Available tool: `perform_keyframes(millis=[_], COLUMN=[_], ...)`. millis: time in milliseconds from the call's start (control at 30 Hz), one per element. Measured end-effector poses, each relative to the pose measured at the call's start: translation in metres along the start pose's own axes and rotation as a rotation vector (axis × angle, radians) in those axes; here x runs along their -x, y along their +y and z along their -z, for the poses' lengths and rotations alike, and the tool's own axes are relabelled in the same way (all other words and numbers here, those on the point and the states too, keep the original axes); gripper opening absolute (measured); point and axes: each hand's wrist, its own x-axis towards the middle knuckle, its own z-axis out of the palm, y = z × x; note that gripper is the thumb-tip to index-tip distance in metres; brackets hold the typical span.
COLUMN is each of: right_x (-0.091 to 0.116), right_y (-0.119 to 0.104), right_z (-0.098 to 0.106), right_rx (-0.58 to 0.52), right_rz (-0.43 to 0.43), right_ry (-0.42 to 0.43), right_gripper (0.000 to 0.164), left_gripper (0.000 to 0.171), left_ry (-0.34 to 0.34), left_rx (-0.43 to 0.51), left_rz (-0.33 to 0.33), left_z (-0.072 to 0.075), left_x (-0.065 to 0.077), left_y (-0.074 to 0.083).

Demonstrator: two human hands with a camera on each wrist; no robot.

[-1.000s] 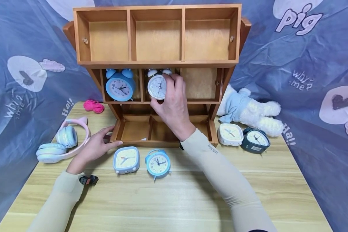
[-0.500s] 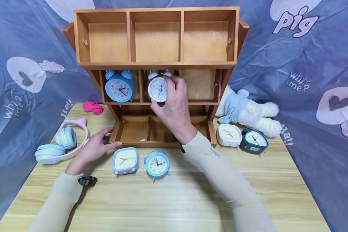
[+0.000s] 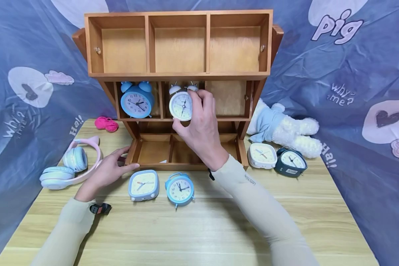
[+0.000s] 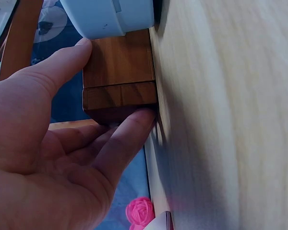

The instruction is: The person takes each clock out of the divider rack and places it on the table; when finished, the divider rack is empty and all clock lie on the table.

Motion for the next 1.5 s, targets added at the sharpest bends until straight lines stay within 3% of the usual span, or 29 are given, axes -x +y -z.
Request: perform_keyframes(millis=[800, 1500], right_x=[0.022, 0.055], right_y=[-0.01, -0.007], right_z=[0.032, 0.063], right_rx=[-0.006, 0.013], right_rz=[0.009, -0.09], right_ry=[-0.047, -0.126], right_gripper=[0.076, 0.081], left_gripper=[0.098, 0.1], left_ry=[0.002, 0.005], left_rx=[-0.007, -0.004], left_rz=[-0.002, 0.006], left_z=[0.001, 0.001], left_x=[-0.003, 0.001], left_y=[0.001, 0.002])
